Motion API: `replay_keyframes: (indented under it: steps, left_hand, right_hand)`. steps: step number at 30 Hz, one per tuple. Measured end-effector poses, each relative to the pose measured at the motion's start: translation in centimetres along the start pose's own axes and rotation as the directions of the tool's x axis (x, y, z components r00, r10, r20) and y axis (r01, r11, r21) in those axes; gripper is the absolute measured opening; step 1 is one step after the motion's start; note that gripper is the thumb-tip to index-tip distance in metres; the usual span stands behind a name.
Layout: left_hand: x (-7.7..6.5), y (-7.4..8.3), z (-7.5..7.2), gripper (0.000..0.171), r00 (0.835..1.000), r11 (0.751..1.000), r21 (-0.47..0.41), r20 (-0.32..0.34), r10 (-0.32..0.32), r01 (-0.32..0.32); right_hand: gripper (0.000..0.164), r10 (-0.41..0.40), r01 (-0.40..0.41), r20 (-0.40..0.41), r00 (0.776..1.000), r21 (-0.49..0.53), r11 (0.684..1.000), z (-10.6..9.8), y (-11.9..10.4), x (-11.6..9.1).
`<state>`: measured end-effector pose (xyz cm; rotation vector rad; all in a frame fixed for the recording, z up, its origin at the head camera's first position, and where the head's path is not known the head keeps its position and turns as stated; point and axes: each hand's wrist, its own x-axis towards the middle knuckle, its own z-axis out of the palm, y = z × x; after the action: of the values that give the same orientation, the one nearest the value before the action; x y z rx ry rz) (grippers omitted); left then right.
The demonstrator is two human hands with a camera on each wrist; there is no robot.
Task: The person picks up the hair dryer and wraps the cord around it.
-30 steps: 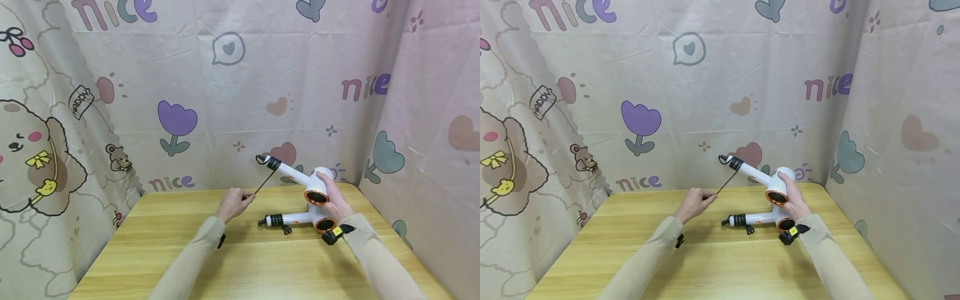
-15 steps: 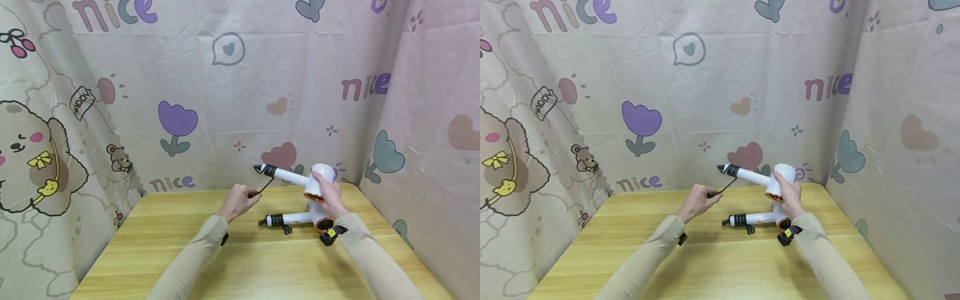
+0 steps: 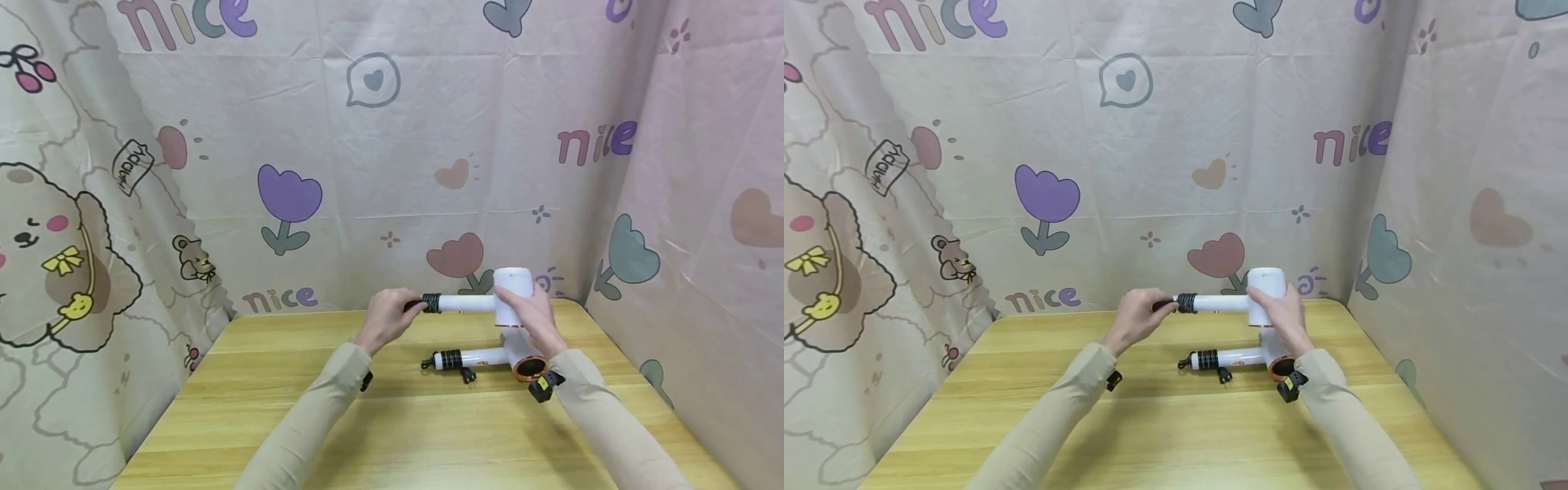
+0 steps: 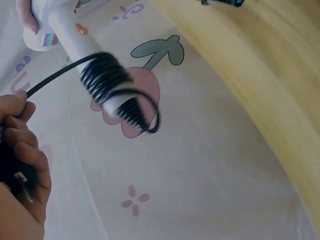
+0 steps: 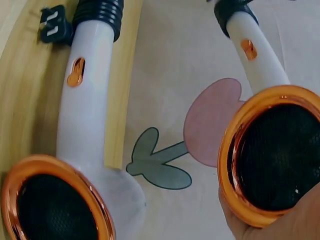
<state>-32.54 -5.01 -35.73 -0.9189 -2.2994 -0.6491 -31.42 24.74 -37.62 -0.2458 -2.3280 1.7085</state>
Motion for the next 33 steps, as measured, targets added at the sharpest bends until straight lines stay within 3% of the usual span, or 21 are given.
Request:
replay_keyframes:
  steps: [5,13,17,22,26,30,33]
  left_hand:
    - [0.5,0.2,-0.3,0.01,0.998,0.998,0.044,-0.044,-0.035,0.037]
    - [0.3,0.3,0.2,0.011,0.974,0.975,0.022,-0.06,-0.22,0.222]
    - [0.3,0.3,0.6,0.014,0.973,0.965,0.127,-0.063,-0.223,0.23]
    - [0.3,-0.1,1.3,0.021,0.989,0.924,0.352,-0.071,-0.133,0.149]
    - [0.1,-0.8,1.6,0.022,1.0,0.842,0.539,-0.011,0.023,-0.013]
    - [-0.3,-1.5,1.5,0.016,0.984,0.755,0.633,0.076,0.159,-0.171]
    - [-0.5,-1.8,1.2,0.007,0.973,0.728,0.646,0.131,0.191,-0.229]
  right_hand:
    - [0.081,-0.14,0.143,0.113,0.984,-0.012,0.99,0.1,0.0,-0.1]
    - [0.073,-0.251,0.259,0.18,0.951,-0.027,0.965,0.8,-0.3,-0.9]
    - [0.071,-0.275,0.285,0.181,0.944,-0.032,0.958,0.9,-0.8,-1.5]
    - [0.072,-0.291,0.297,0.18,0.94,-0.004,0.955,1.0,-1.0,-1.7]
    - [0.073,-0.295,0.3,0.178,0.939,0.0,0.954,1.0,-0.7,-1.7]
    - [0.072,-0.289,0.293,0.178,0.94,0.005,0.956,0.9,-0.5,-1.6]
    - [0.072,-0.278,0.279,0.185,0.943,0.018,0.96,0.7,-0.5,-1.4]
